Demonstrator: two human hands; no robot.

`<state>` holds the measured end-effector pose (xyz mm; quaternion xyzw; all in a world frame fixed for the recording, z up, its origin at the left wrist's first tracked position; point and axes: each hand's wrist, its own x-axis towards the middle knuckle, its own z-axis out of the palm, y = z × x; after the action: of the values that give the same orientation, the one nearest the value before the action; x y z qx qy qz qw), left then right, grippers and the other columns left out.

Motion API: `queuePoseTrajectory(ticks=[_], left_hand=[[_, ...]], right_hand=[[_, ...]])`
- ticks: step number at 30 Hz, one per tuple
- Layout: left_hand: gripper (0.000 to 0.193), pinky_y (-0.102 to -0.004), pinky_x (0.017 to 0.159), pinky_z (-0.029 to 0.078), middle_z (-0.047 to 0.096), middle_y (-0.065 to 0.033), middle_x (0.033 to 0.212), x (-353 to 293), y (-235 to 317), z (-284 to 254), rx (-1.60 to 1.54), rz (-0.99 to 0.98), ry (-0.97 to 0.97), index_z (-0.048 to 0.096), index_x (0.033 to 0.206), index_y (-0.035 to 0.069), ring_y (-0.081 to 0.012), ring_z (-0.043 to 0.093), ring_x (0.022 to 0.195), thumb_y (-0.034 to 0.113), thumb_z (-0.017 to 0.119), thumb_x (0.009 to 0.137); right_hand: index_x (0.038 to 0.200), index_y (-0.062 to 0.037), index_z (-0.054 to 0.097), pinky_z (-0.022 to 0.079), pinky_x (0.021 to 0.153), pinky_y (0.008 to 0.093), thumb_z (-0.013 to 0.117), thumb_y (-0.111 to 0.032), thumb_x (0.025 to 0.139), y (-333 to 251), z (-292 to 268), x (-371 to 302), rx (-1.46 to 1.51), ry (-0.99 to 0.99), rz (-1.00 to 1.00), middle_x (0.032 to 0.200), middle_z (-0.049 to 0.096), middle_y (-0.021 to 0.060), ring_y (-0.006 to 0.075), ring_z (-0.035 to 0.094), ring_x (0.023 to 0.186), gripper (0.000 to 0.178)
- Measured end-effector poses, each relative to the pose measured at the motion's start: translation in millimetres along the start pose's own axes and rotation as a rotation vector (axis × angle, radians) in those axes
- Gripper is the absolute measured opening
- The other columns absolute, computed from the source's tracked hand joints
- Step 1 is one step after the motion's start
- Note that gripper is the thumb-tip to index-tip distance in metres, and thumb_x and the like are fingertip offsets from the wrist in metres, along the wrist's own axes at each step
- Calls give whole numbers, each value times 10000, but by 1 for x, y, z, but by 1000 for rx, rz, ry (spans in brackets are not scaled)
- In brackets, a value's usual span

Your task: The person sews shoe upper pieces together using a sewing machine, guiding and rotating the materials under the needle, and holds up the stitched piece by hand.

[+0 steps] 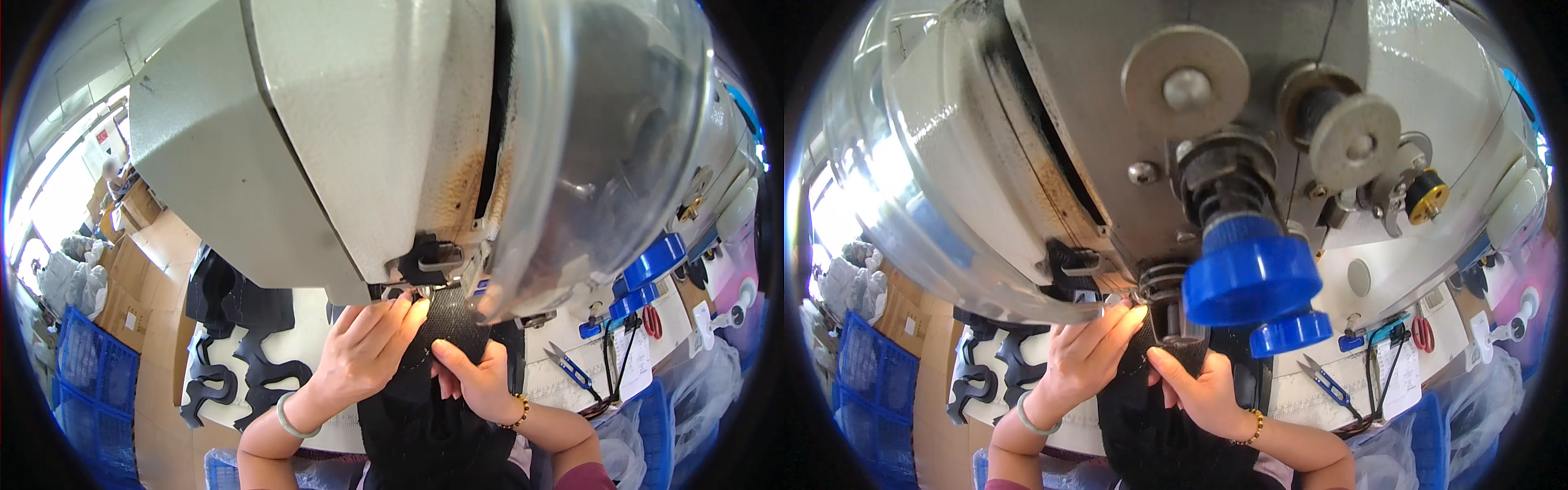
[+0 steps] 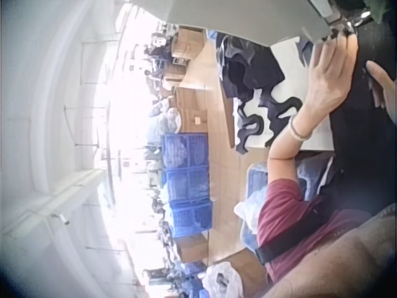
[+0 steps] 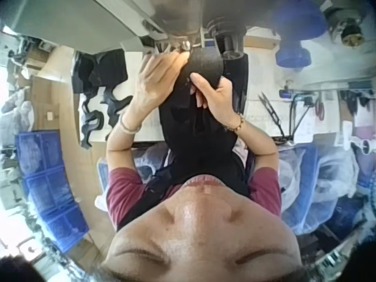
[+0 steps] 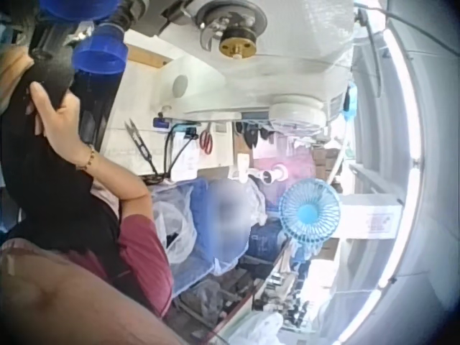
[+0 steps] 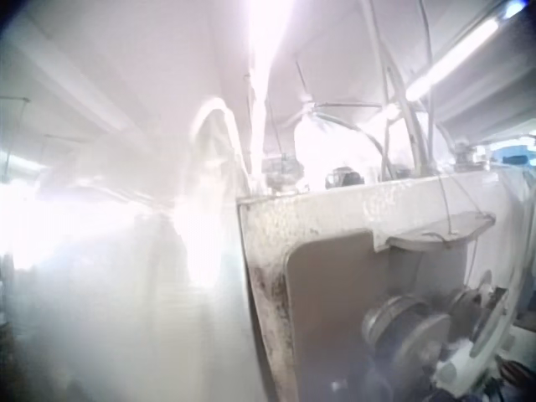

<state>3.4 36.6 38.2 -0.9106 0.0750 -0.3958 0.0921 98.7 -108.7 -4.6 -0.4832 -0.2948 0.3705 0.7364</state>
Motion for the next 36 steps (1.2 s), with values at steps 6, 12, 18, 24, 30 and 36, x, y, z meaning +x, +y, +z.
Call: queuePoseTrajectory(ticks=[6, 12, 18, 24, 30, 36], left_hand=[[394, -293, 716, 480, 603, -132, 949, 2, 8, 7, 58, -4, 33, 607, 1000, -76, -203, 569, 842, 58, 601, 630], [384, -294, 713, 487, 603, -170, 967, 7, 18, -2, 181, 43, -46, 594, 1002, -96, -222, 564, 832, 29, 599, 639], [321, -351, 799, 468, 611, -146, 1017, 1, 6, -10, -172, -120, -77, 618, 980, -36, -244, 583, 880, -1, 637, 662], [326, -335, 769, 504, 625, -70, 957, -6, -7, -7, -361, -195, 22, 663, 949, 35, -239, 607, 876, -33, 675, 631], [351, -311, 740, 528, 619, -76, 910, -5, -8, -6, -215, 18, 16, 661, 961, -6, -236, 609, 890, -14, 649, 610], [375, -313, 741, 530, 614, -102, 896, 0, -8, -12, -164, 99, -15, 645, 950, -47, -236, 609, 868, 49, 613, 588]], right_hand=[[856, -8, 594, 332, 371, 167, 571, -175, 907, 5, -4, 0, 77, 17, -63, 675, 619, 36, 41, 484, 428, 176], [901, 5, 594, 329, 369, 173, 587, -163, 897, 2, -7, 0, 93, 93, -87, 646, 609, 38, 43, 475, 419, 168], [817, -1, 602, 298, 324, 172, 600, -131, 871, -6, -12, 3, 48, 130, -87, 541, 553, 19, 47, 423, 362, 141], [766, -23, 589, 290, 322, 174, 644, -92, 826, -19, -20, 13, 112, 168, -18, 524, 540, 10, 47, 417, 352, 106], [870, 7, 597, 325, 329, 185, 616, -161, 864, -18, -40, 5, -1, 0, 69, 504, 528, 25, 63, 456, 352, 169], [937, -37, 555, 344, 363, 195, 566, -177, 905, 3, 14, -8, -233, -405, 89, 644, 563, -1, 46, 470, 408, 145]])
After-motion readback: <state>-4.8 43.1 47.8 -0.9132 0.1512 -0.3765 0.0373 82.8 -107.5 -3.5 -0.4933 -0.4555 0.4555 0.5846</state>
